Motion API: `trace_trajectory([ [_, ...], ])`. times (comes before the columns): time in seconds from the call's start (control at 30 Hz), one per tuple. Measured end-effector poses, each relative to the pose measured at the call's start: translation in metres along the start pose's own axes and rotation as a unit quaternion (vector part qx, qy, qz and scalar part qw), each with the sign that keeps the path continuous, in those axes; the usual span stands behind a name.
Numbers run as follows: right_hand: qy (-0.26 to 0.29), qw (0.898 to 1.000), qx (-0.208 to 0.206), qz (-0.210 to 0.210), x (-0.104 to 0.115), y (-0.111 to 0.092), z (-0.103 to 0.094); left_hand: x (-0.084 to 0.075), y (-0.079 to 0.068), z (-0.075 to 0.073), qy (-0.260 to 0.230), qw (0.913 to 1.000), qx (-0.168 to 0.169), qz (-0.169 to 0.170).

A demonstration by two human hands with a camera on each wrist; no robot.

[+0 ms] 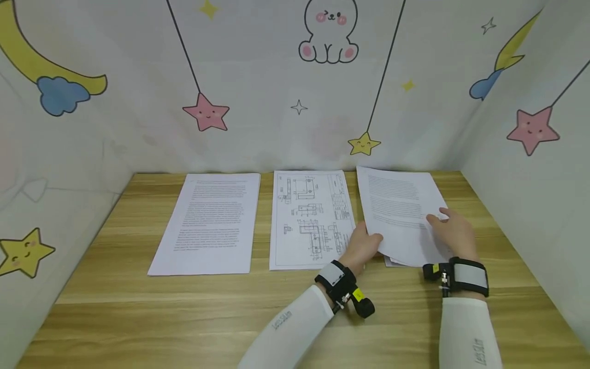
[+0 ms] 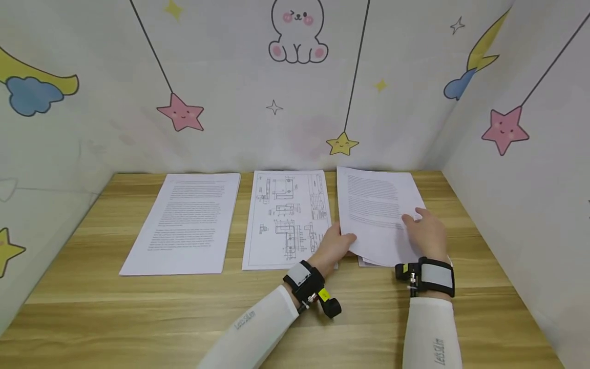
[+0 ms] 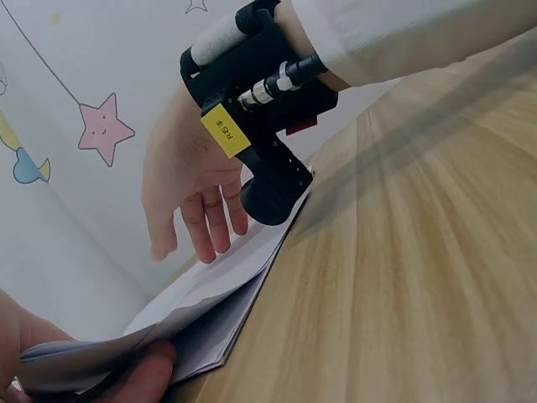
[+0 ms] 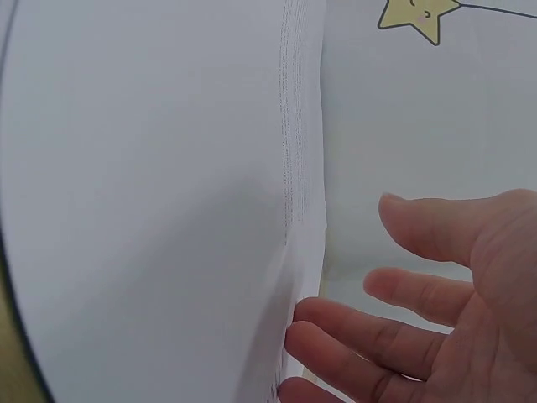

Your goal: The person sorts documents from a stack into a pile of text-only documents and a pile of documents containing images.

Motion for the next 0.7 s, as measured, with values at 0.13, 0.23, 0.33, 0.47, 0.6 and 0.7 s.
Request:
trace_trajectory([
  [0.13, 0.0, 1.0, 0.007, -0.007, 0.0, 0.0, -0.001, -0.004, 0.001, -0.002, 0.027, 0.9996, -0.005, 0.001],
  [0.23, -0.005, 1.0, 0.015, -0.013, 0.001, -0.001, -0.003, -0.004, 0.002, -0.003, 0.034, 0.9993, -0.012, -0.005],
  [0.33, 0.001, 1.0, 0.023, -0.016, 0.004, -0.003, -0.005, -0.004, 0.002, -0.006, 0.04, 0.999, -0.016, -0.011],
  [0.47, 0.015, 0.999, 0.023, -0.024, 0.009, -0.006, -0.011, -0.005, 0.001, -0.014, 0.051, 0.9986, -0.01, -0.003],
  [0.6, 0.027, 0.998, 0.011, -0.049, 0.016, -0.009, -0.018, -0.007, 0.002, -0.025, 0.045, 0.9988, -0.011, 0.013],
  [0.7, 0.022, 0.998, 0.008, -0.062, 0.02, -0.012, -0.019, -0.008, 0.001, -0.031, 0.028, 0.9994, -0.018, 0.011],
])
Point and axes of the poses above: each hand's wrist, its own y-axis towards the middle knuckle, its own z-axis out of the palm, x = y × z, the point moved 2 cm from there along y, towards the middle knuckle, and after that the axes turned 5 degrees about -x, right-handed, at the moved point
